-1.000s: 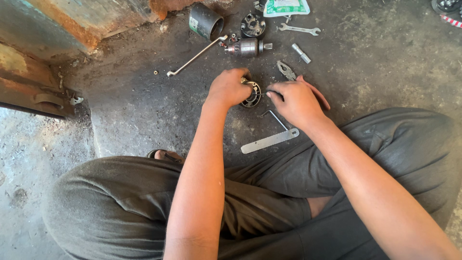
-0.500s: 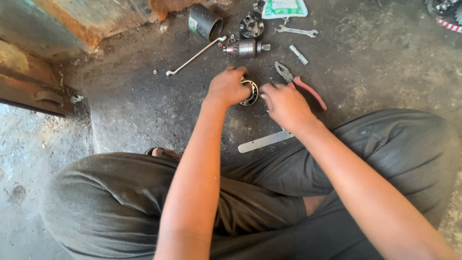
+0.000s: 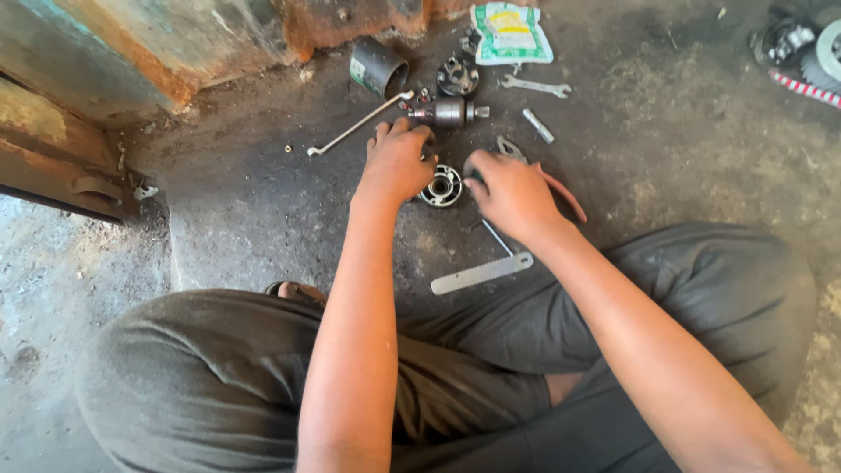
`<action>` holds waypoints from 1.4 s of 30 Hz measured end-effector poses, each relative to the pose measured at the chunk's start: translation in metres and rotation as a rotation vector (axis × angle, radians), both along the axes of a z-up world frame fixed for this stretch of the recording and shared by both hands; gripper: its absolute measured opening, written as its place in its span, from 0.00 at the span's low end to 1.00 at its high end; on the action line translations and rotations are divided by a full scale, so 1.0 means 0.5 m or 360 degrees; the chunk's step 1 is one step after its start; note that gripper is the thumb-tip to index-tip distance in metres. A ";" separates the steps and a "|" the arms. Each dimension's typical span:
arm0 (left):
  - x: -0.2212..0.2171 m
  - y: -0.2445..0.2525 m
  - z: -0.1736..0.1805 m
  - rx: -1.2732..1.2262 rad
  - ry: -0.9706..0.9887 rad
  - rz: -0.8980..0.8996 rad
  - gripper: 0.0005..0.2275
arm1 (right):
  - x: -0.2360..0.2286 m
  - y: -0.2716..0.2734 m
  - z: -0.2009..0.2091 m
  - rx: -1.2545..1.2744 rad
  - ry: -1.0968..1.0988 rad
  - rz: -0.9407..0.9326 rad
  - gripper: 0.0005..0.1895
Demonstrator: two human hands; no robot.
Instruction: The person sits on the floor and uses pliers and a screwdriver to disassemble a cylindrical mechanical component. They remove a circular metal ring and other small parts, placing them on the floor among other tools and components.
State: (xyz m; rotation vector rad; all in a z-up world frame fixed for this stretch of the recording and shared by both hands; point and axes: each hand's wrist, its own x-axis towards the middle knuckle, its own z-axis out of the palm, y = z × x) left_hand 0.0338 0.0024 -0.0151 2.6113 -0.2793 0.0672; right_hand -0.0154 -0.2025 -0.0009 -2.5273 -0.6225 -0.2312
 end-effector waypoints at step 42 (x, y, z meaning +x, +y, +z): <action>0.075 -0.027 0.043 -0.0871 -0.0137 0.0690 0.06 | 0.065 0.047 0.016 0.0034 0.0284 -0.0038 0.10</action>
